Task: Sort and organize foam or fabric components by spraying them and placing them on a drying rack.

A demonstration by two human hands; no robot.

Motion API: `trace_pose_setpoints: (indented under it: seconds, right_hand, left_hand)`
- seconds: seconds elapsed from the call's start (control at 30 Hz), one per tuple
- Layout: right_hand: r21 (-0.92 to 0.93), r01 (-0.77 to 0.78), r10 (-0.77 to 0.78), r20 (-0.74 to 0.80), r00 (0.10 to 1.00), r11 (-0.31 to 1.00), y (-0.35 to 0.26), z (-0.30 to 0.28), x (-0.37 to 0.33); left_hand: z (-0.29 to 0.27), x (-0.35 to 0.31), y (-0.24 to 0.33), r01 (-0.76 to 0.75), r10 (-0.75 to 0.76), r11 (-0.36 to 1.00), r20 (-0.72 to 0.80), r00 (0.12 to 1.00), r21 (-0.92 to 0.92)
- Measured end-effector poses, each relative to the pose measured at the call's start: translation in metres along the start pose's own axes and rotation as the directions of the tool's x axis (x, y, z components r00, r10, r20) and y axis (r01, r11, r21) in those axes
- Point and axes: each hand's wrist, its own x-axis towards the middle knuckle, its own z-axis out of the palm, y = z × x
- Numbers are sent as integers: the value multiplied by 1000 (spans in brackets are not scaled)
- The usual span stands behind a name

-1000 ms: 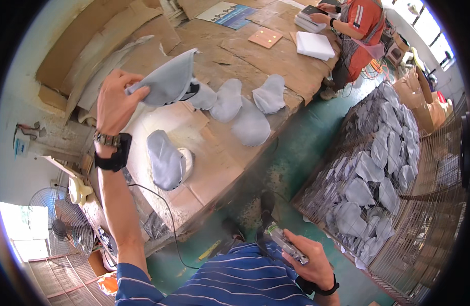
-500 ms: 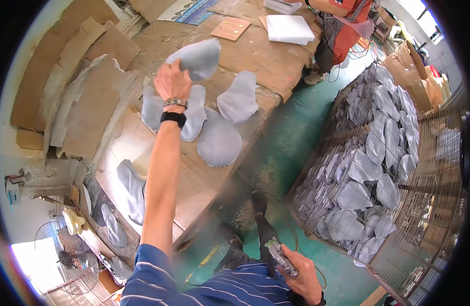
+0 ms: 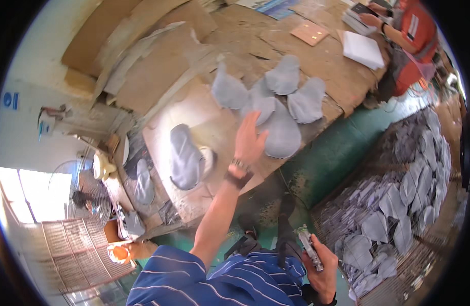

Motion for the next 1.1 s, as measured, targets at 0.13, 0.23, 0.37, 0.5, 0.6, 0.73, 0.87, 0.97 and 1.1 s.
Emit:
trace_pose_setpoints:
  seconds: [0.13, 0.23, 0.37, 0.5, 0.6, 0.73, 0.87, 0.97, 1.1]
  right_hand:
    - [5, 137, -137, 29, 990, 991, -20, 5, -2]
    - [-14, 167, -165, 70, 984, 986, -41, 12, -8]
    - [-9, 239, -236, 123, 964, 971, -65, 22, -29]
    - [-37, 312, -302, 169, 938, 949, -96, 29, -51]
    - [-77, 398, -373, 226, 900, 914, -110, 28, -66]
    - [-125, 429, -397, 218, 891, 895, -125, 26, -91]
    - [-170, 443, -406, 213, 889, 880, -130, 24, -103]
    - [-195, 405, -380, 156, 912, 893, -134, 26, -111]
    - [-231, 489, -456, 181, 871, 841, -138, 25, -116]
  left_hand:
    - [-107, -90, -26, 154, -145, 961, -57, 988, 229]
    - [-153, -152, -78, 273, -293, 842, -30, 956, 465]
    - [-158, -201, -155, 236, -336, 738, 42, 941, 632]
    - [-159, -194, -176, 269, -352, 799, 56, 934, 537]
    - [-162, -190, -178, 278, -394, 793, 109, 913, 542]
    - [-171, -191, -176, 259, -367, 838, 144, 919, 481]
    - [-181, -197, -165, 258, -308, 899, 91, 947, 355]
    - [-184, -199, -172, 231, -267, 916, 69, 961, 326]
    - [-185, -207, -163, 270, -261, 857, -82, 962, 440]
